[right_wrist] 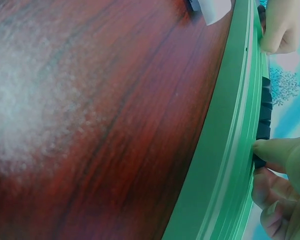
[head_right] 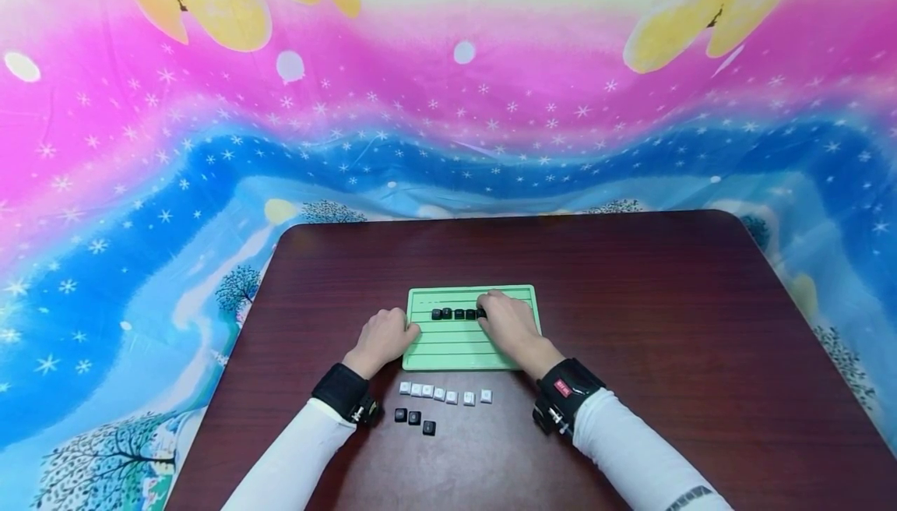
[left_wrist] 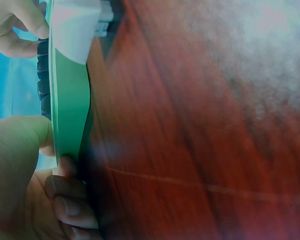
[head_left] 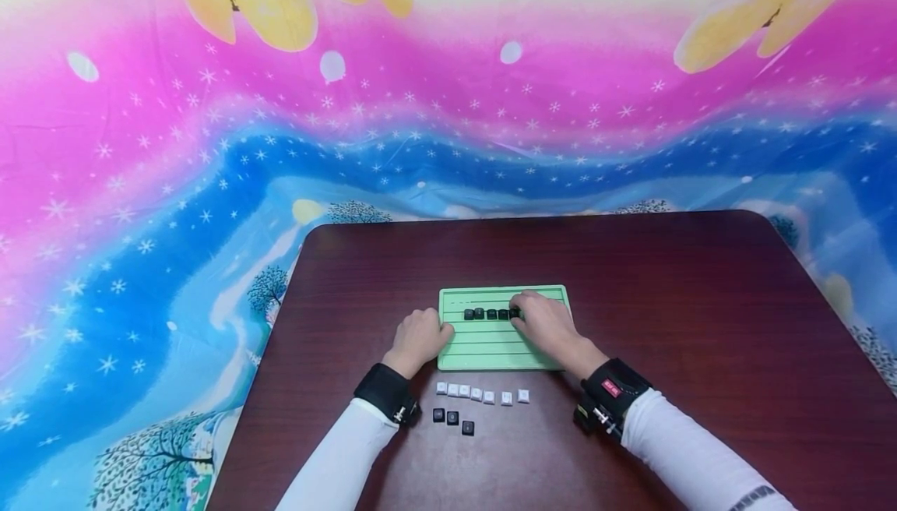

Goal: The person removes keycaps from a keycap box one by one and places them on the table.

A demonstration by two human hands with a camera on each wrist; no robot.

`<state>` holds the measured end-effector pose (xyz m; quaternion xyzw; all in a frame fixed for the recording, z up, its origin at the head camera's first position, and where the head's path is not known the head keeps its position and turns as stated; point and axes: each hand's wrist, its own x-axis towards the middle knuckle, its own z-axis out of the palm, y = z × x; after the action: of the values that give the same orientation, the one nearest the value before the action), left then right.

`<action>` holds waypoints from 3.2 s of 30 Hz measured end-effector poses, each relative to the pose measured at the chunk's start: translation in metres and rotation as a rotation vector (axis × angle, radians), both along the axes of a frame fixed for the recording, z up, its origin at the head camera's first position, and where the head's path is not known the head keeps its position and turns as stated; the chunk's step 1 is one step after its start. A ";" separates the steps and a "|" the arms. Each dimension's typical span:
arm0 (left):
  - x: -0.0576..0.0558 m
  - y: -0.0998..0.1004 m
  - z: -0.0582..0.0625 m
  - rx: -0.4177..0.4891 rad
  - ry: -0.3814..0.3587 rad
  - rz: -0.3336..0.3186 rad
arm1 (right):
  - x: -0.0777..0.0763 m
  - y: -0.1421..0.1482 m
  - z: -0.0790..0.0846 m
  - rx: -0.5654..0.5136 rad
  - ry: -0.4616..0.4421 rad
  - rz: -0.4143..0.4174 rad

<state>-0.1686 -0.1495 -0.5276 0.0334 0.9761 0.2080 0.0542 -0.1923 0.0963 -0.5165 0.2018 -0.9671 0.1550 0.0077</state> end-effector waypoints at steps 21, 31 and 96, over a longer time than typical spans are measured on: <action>-0.001 0.000 -0.001 -0.004 -0.003 -0.004 | 0.015 -0.010 0.029 -0.055 0.035 0.019; -0.001 -0.001 -0.002 -0.001 0.006 -0.006 | 0.026 -0.017 0.041 -0.052 0.080 0.041; -0.003 0.000 -0.003 -0.022 -0.011 0.004 | 0.086 -0.019 0.052 -0.064 0.233 0.258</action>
<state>-0.1712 -0.1497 -0.5306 0.0295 0.9781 0.1976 0.0593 -0.1064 0.0771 -0.4649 0.3403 -0.9203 0.1611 0.1061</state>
